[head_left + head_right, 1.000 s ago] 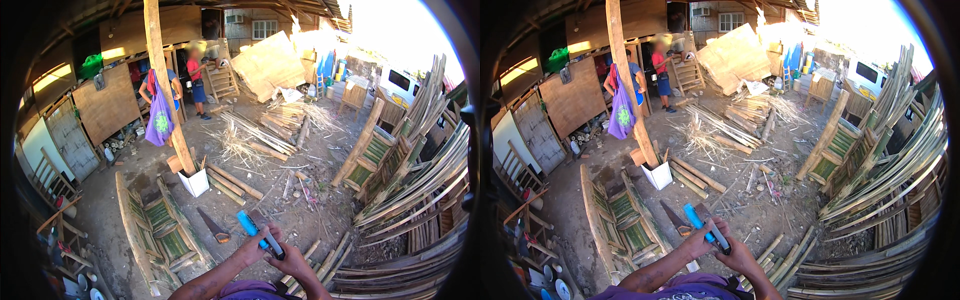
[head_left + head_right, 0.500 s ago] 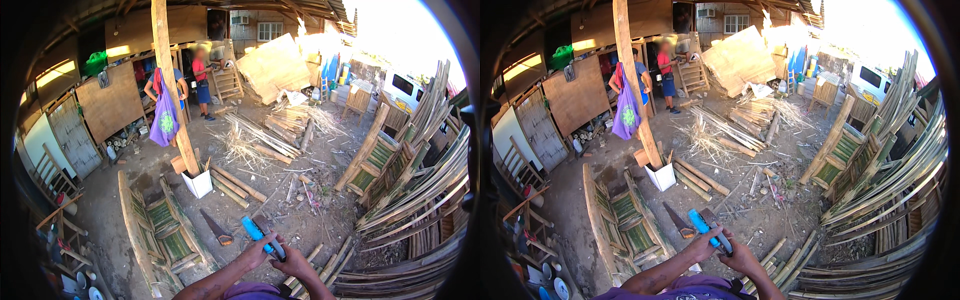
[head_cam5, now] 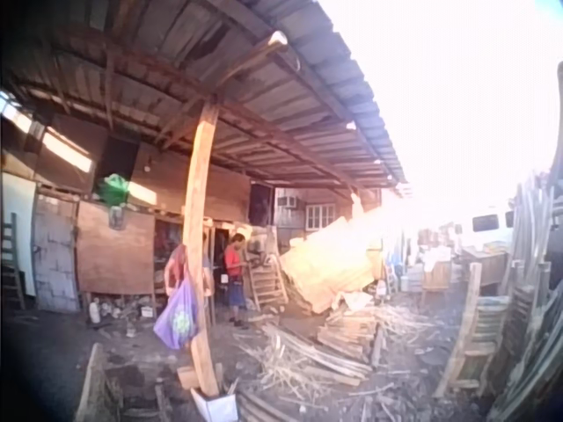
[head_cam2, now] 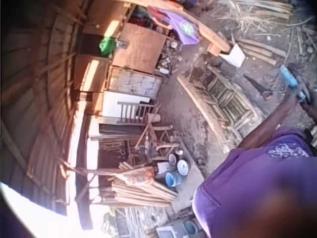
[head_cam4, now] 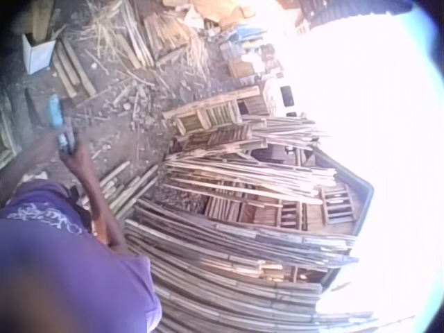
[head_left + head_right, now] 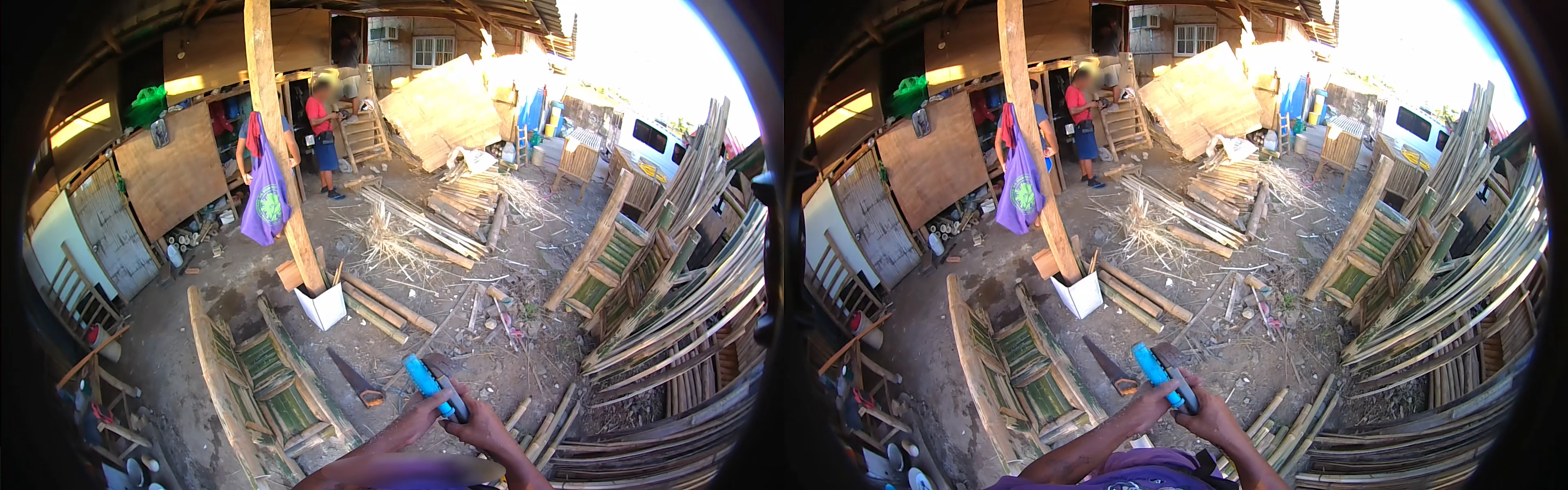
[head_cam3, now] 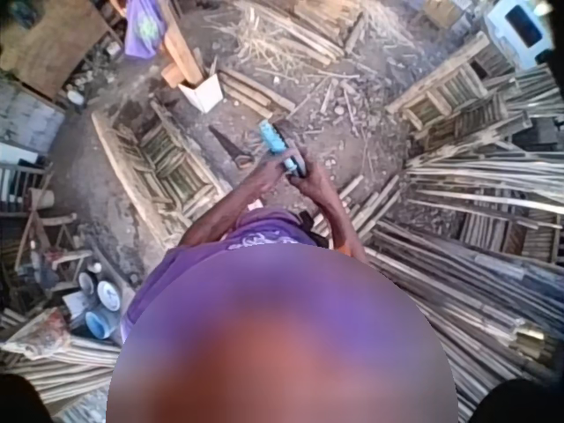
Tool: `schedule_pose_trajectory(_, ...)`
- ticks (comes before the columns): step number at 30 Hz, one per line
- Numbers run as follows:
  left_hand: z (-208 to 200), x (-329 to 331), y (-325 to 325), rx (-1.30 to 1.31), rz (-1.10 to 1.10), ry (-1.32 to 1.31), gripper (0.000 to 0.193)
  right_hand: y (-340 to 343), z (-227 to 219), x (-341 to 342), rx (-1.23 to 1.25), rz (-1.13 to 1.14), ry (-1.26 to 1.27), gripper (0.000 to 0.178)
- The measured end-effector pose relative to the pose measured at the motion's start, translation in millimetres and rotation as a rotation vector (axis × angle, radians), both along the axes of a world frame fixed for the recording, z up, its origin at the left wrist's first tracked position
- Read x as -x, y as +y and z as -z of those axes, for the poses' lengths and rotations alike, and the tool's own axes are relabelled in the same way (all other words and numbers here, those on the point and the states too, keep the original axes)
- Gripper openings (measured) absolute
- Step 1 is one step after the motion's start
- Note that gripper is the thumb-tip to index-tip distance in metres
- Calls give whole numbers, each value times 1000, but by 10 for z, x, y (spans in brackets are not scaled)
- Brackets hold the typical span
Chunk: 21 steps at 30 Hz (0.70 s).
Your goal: The person measures and marks a bamboo piece with a tape measure and pencil, then uses a hand saw to cut the bamboo into smaller sections. The person sits on the ground while working and later uses a hammer and a blue tool to adjust the bamboo pieces.
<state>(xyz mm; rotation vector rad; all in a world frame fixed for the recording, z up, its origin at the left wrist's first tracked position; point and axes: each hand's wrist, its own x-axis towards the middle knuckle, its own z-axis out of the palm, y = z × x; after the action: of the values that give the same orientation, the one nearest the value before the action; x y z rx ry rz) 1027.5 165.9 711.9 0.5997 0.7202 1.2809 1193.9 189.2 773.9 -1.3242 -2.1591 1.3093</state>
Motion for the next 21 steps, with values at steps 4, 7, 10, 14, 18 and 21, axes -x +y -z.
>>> schedule_pose_trajectory(4,4,311,-117,-72,51,66,52,-14,-33,169,58,-51,-46,50)
schedule_pose_trajectory(7,39,466,-188,-65,10,253,56,0,-23,336,87,-91,7,54)
schedule_pose_trajectory(10,65,551,-216,4,-101,268,55,64,16,505,40,-167,-4,56)
schedule_pose_trajectory(14,19,606,-137,28,-291,133,49,261,98,669,-40,-219,34,60)
schedule_pose_trajectory(18,-106,557,68,0,-366,137,49,569,203,684,-9,-257,68,56)
schedule_pose_trajectory(21,-243,485,322,77,-255,336,51,833,259,588,-29,-219,167,50)
